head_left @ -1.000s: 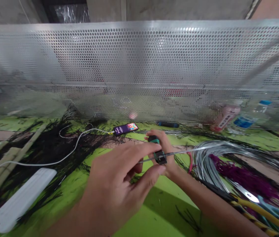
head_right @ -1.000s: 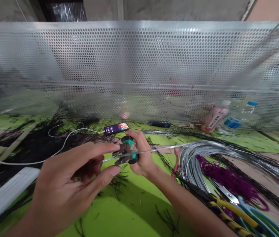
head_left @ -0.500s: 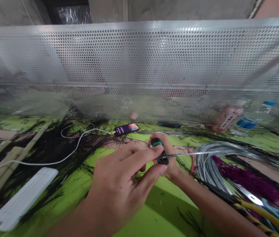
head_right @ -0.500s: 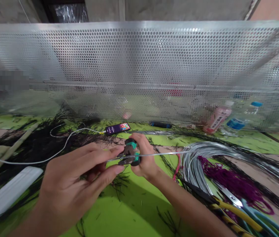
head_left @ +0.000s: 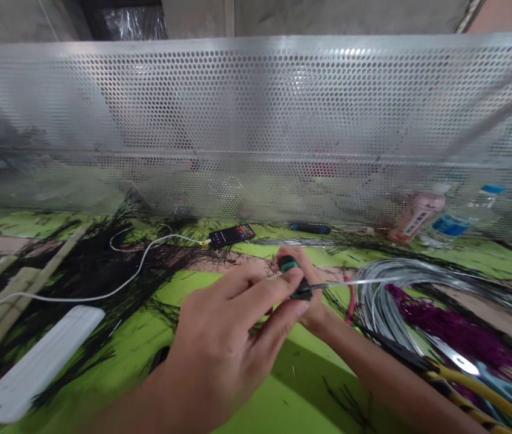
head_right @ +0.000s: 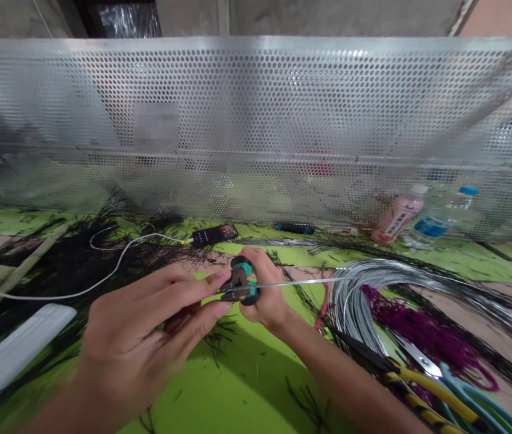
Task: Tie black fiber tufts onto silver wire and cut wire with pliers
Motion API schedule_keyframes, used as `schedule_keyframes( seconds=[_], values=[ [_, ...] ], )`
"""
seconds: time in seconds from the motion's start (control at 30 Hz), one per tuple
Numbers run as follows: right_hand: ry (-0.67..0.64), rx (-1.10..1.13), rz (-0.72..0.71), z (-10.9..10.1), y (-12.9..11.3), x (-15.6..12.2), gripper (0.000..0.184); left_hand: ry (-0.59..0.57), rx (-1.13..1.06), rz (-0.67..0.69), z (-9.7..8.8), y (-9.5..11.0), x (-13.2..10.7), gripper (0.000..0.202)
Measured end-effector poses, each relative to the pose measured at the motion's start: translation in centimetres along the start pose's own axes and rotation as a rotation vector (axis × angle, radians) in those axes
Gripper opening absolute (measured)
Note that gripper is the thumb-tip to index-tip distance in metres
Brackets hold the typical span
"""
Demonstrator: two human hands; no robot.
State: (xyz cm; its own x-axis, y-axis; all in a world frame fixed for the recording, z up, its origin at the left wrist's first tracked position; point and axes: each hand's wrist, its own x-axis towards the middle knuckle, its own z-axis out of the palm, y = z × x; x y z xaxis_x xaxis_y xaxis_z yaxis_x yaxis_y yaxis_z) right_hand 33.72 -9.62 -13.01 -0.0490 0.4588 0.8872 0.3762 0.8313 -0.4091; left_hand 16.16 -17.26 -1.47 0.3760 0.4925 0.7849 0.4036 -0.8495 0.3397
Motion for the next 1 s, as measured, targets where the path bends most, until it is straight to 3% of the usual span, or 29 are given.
schedule_keyframes(
  seconds=[0.17, 0.33, 0.43, 0.57, 0.67, 1.0],
  values=[
    [0.002, 0.025, 0.019, 0.2, 0.3, -0.3, 0.034, -0.026, -0.045, -0.123, -0.1, 0.5, 0.4, 0.015],
    [-0.013, 0.034, 0.009, 0.0, 0.3, 0.0, 0.039, -0.277, -0.169, -0.334, -1.4, 0.9, 0.9, 0.019],
    [-0.037, 0.023, 0.0, -0.3, 0.1, 0.2, 0.035, -0.34, -0.259, -0.392, -2.0, 0.6, 1.0, 0.026],
    [-0.085, 0.01, 0.011, -0.6, -0.2, 0.5, 0.038, -0.292, -0.395, -0.492, -2.1, 0.2, 1.3, 0.019],
    [-0.092, 0.009, 0.007, -0.8, -0.5, 0.7, 0.044, -0.246, -0.443, -0.486, -2.0, 0.3, 1.2, 0.017],
    [-0.064, -0.009, 0.013, -2.1, -1.6, 0.8, 0.047, -0.024, -0.254, -0.27, -2.0, 1.9, 0.7, 0.011]
  ],
)
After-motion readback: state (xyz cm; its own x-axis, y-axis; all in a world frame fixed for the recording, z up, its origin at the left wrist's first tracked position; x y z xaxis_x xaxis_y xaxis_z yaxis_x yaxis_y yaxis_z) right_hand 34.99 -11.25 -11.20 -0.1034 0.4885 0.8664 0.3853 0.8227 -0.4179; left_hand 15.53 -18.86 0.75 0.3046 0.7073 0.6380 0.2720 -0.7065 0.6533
